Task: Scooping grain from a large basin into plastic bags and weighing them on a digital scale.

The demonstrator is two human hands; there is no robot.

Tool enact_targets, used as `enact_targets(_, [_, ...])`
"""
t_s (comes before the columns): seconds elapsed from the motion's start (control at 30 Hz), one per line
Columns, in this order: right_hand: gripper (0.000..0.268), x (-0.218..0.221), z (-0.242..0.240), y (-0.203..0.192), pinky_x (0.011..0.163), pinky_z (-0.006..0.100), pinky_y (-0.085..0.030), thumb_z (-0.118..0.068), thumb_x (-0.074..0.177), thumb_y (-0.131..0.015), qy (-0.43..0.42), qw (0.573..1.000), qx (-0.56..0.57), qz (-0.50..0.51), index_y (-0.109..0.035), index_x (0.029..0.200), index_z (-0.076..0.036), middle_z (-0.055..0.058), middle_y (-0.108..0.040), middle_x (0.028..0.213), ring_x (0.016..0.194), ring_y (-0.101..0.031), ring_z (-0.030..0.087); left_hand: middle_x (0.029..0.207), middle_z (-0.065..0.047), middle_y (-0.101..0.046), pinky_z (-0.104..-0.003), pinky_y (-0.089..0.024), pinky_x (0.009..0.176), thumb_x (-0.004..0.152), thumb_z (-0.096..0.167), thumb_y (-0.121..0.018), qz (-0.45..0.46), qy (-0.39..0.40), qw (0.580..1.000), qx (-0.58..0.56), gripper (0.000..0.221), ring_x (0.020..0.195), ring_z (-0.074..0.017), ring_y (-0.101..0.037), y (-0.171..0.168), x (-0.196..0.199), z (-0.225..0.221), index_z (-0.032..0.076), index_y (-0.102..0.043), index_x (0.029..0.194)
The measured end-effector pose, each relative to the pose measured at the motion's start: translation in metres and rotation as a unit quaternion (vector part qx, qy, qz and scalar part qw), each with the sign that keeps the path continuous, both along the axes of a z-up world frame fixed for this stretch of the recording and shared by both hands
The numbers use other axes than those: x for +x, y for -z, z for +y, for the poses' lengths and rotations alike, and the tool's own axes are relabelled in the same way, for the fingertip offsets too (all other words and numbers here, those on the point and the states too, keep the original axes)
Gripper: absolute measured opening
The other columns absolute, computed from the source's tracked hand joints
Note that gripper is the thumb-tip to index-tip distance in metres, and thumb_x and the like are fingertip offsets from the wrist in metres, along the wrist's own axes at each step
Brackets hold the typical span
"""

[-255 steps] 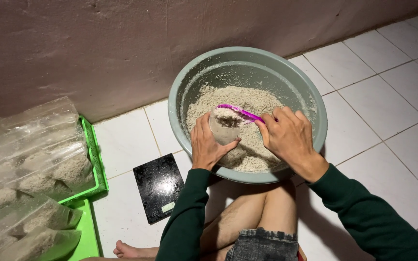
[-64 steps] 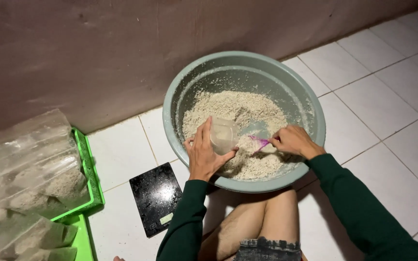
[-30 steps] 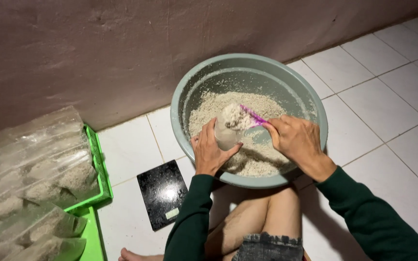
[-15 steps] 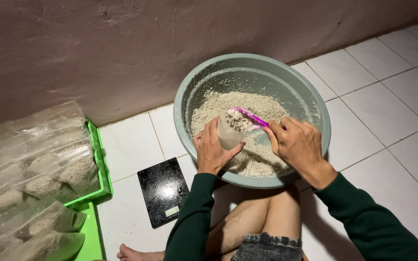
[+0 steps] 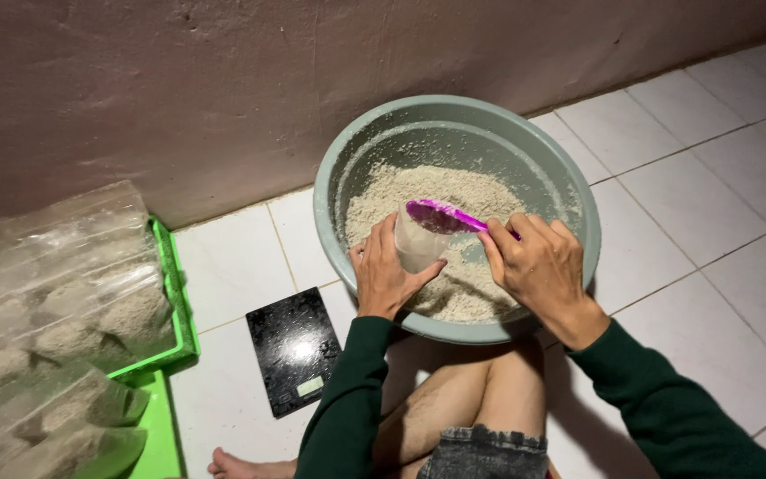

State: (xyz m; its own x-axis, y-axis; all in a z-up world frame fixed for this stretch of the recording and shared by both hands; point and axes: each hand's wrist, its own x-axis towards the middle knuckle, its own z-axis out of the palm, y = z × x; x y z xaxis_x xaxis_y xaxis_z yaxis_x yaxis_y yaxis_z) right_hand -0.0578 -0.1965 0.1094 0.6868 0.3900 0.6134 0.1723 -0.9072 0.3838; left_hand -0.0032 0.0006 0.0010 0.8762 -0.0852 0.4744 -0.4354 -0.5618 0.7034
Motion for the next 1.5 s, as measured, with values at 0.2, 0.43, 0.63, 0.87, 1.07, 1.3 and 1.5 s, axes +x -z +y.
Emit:
enact_targets(0.2, [0.013, -0.001, 0.0, 0.001, 0.06, 0.029, -0.044, -0.028, 0.096, -0.062, -0.04, 0.998, 0.045, -0.008, -0.071, 0.093, -0.019, -0.001, -0.054, 0.071, 0.067, -0.059, 0.018, 0.123, -0.01, -0.056, -0.05, -0.04, 0.092, 0.062, 0.052, -0.085, -0.003, -0.003, 1.0, -0.009, 0.098, 0.111, -0.0302, -0.062, 0.003, 0.001, -0.001, 0.008, -0.044, 0.139])
enact_targets(0.43, [0.017, 0.006, -0.012, 0.016, 0.063, 0.03, -0.044, -0.031, 0.099, -0.059, -0.03, 0.998, 0.051, 0.011, -0.071, 0.095, -0.02, -0.001, -0.054, 0.071, 0.069, -0.06, 0.019, 0.123, -0.012, -0.055, -0.052, -0.04, 0.091, 0.064, 0.052, -0.085, -0.003, 0.008, 1.0, -0.025, 0.099, 0.11, -0.0321, -0.061, 0.001, 0.001, 0.001, 0.007, -0.043, 0.141])
enact_targets(0.63, [0.043, 0.042, -0.069, 0.04, 0.074, 0.055, -0.05, -0.038, 0.105, -0.042, 0.144, 0.922, 0.254, 0.256, -0.072, 0.091, -0.01, 0.021, -0.067, 0.081, 0.087, -0.066, 0.045, 0.125, -0.011, -0.052, -0.053, -0.038, 0.095, 0.06, 0.049, -0.089, 0.014, 0.022, 0.999, -0.024, 0.105, 0.113, -0.032, -0.059, -0.008, -0.003, 0.003, 0.007, -0.04, 0.142])
enact_targets(0.87, [0.039, 0.108, -0.131, 0.128, 0.077, 0.047, -0.05, -0.022, 0.089, -0.043, 0.312, 0.887, 0.017, 0.341, -0.078, 0.082, -0.009, 0.018, -0.075, 0.08, 0.087, -0.073, 0.038, 0.124, -0.008, -0.051, -0.047, -0.037, 0.097, 0.052, 0.047, -0.087, 0.002, 0.0, 1.0, -0.011, 0.105, 0.113, -0.0289, -0.059, 0.02, 0.008, -0.002, 0.009, -0.042, 0.138])
enact_targets(1.07, [0.036, 0.157, -0.161, 0.179, 0.077, 0.042, -0.037, -0.018, 0.093, -0.041, 0.366, 0.861, -0.146, 0.321, -0.077, 0.091, -0.022, 0.002, -0.076, 0.085, 0.088, -0.07, 0.025, 0.122, -0.009, -0.053, -0.046, -0.035, 0.1, 0.047, 0.04, -0.087, -0.003, 0.014, 1.0, -0.009, 0.105, 0.112, -0.0305, -0.06, 0.013, 0.006, 0.001, 0.008, -0.043, 0.138])
enact_targets(1.3, [0.035, 0.184, -0.137, 0.216, 0.074, 0.041, -0.046, -0.022, 0.095, -0.044, 0.344, 0.856, -0.024, 0.385, -0.078, 0.098, -0.013, 0.007, -0.077, 0.092, 0.091, -0.072, 0.026, 0.124, -0.015, -0.052, -0.048, -0.03, 0.106, 0.049, 0.032, -0.089, 0.006, 0.032, 0.999, -0.019, 0.104, 0.11, -0.0353, -0.063, 0.003, 0.002, 0.002, 0.003, -0.043, 0.137])
enact_targets(1.5, [0.029, 0.172, -0.094, 0.187, 0.095, 0.046, -0.041, -0.017, 0.092, -0.046, 0.208, 0.901, -0.047, 0.378, -0.074, 0.095, -0.008, 0.015, -0.075, 0.089, 0.09, -0.07, 0.033, 0.125, -0.014, -0.05, -0.048, -0.029, 0.106, 0.046, 0.033, -0.089, -0.003, 0.029, 1.0, -0.003, 0.107, 0.111, -0.0344, -0.062, 0.008, 0.004, 0.001, 0.004, -0.041, 0.137])
